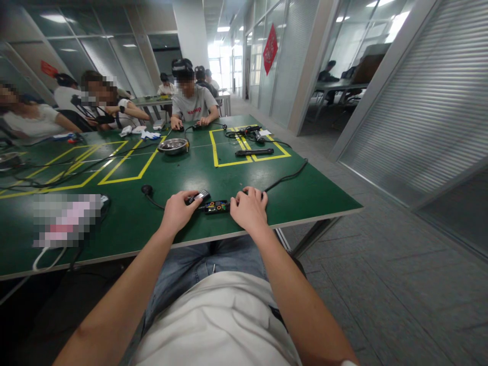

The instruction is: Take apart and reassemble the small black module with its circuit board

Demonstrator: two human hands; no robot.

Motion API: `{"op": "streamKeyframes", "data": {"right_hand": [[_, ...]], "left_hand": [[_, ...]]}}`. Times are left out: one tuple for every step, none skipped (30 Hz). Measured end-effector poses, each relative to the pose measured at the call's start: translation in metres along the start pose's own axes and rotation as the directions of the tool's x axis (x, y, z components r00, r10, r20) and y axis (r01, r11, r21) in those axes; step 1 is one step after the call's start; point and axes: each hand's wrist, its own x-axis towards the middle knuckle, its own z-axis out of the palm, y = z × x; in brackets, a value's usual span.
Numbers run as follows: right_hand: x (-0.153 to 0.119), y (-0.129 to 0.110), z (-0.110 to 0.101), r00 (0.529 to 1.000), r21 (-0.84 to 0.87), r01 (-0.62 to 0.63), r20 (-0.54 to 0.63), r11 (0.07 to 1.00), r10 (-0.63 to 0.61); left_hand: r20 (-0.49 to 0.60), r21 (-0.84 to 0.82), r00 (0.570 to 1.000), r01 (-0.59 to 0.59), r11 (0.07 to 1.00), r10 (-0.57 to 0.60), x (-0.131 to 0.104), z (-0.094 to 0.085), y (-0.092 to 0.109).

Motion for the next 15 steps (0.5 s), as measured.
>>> {"op": "streamKeyframes", "data": {"right_hand": [[0.0, 0.0001, 0.0005, 1.0, 0.002, 0.002, -0.004, 1.0, -0.002], [-0.0001, 0.0002, 0.0009, 1.0, 0.004, 0.004, -0.009, 1.0, -0.004], [-0.0002, 0.0003, 0.0013, 1.0, 0.006, 0.006, -0.014, 1.0, -0.006], [-0.0003, 0.0003, 0.0016, 1.0, 0.007, 0.008, -0.018, 1.0, -0.008], [-0.0004, 0.0003, 0.0018, 1.0, 0.009, 0.008, -0.022, 1.0, -0.008], [-0.0005, 0.0002, 0.0018, 1.0, 0.009, 0.009, -0.024, 1.0, -0.009], [-0.0004, 0.0001, 0.0017, 1.0, 0.009, 0.009, -0.023, 1.0, -0.008], [-0.0004, -0.0001, 0.0015, 1.0, 0.008, 0.007, -0.021, 1.0, -0.007], [-0.0003, -0.0003, 0.0012, 1.0, 0.006, 0.006, -0.016, 1.0, -0.005], [-0.0002, -0.0004, 0.0009, 1.0, 0.004, 0.004, -0.01, 1.0, -0.004], [-0.0001, -0.0006, 0.0007, 1.0, 0.003, 0.003, -0.007, 1.0, -0.003], [-0.0001, -0.0008, 0.0006, 1.0, 0.001, 0.003, -0.005, 1.0, -0.003], [-0.0001, -0.001, 0.0006, 1.0, 0.001, 0.003, -0.006, 1.0, -0.003], [-0.0003, -0.0011, 0.0006, 1.0, 0.002, 0.004, -0.008, 1.0, -0.004], [-0.0005, -0.0014, 0.0006, 1.0, 0.003, 0.005, -0.012, 1.0, -0.005]], "left_hand": [[-0.014, -0.003, 1.0, -0.024, 1.0, 0.024, -0.0007, 0.0009, -0.0005], [-0.035, -0.008, 0.997, -0.063, 0.998, 0.062, -0.0017, 0.0019, -0.0009], [-0.063, -0.017, 0.991, -0.12, 0.993, 0.119, -0.0029, 0.0027, -0.0011], [-0.094, -0.03, 0.977, -0.195, 0.98, 0.192, -0.0042, 0.0035, -0.0012], [-0.12, -0.045, 0.953, -0.285, 0.958, 0.278, -0.0056, 0.0042, -0.0011], [-0.131, -0.062, 0.92, -0.38, 0.923, 0.37, -0.0069, 0.0049, -0.0009], [-0.124, -0.082, 0.88, -0.47, 0.879, 0.459, -0.0081, 0.0056, -0.0007], [-0.1, -0.101, 0.838, -0.545, 0.833, 0.536, -0.009, 0.0064, -0.0004], [-0.067, -0.116, 0.8, -0.599, 0.792, 0.596, -0.0097, 0.0072, -0.0001], [-0.032, -0.124, 0.77, -0.636, 0.762, 0.637, -0.0102, 0.008, 0.0001], [-0.006, -0.124, 0.75, -0.656, 0.744, 0.661, -0.0104, 0.0087, 0.0003], [0.009, -0.117, 0.742, -0.665, 0.737, 0.671, -0.0105, 0.0094, 0.0002], [0.017, -0.108, 0.741, -0.666, 0.738, 0.671, -0.0105, 0.0099, 0.0], [0.019, -0.1, 0.744, -0.663, 0.742, 0.668, -0.0104, 0.0103, -0.0004], [0.02, -0.095, 0.748, -0.659, 0.746, 0.663, -0.0103, 0.0105, -0.0008]]}}
